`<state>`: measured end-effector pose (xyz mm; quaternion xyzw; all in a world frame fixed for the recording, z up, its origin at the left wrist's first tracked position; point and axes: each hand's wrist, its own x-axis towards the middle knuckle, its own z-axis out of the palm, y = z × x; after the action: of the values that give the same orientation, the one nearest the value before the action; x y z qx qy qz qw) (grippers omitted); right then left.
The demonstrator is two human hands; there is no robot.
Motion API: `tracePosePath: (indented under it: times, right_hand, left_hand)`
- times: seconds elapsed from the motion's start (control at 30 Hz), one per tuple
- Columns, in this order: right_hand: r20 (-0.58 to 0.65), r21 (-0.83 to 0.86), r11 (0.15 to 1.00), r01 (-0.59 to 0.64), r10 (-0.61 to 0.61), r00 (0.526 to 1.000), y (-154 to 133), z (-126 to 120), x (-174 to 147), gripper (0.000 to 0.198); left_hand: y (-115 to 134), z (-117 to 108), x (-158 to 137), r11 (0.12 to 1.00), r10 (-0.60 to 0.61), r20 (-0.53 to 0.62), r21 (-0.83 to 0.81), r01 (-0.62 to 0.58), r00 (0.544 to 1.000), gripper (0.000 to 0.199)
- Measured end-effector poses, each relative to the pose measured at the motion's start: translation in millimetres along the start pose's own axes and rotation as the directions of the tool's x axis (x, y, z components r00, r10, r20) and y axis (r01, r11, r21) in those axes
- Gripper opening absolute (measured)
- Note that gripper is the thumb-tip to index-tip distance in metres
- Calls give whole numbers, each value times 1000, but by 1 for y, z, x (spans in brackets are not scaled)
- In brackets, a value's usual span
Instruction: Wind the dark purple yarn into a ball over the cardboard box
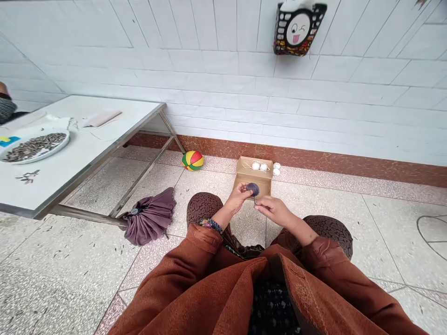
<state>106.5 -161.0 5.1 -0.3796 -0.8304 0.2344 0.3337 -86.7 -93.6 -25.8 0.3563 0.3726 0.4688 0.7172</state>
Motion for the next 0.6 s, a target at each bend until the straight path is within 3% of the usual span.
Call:
tracePosePath:
  times: [0.17,0.3,0.37,0.47,0.6]
  right_hand:
    - [-91,-38,999,-9,5,996,37,-51,63,36]
    - [-63,-7,997,-81,80,995,72,-58,93,36]
    - [-73,9,989,-149,149,986,84,-47,95,39]
    - [-60,8,991,-136,136,989,88,-22,88,43]
    - [82,6,1000,-4,4,997,76,-7,85,44]
  left_hand:
    - [21,6,19,966,-33,245,256,-32,969,57]
    - [36,10,26,983,-17,367,177,-52,930,57]
    - [42,9,34,996,20,321,77,-48,947,57]
    - [51,3,51,998,47,187,-50,-38,981,55]
    - [58,-10,73,1000,0,41,-6,0,999,48]
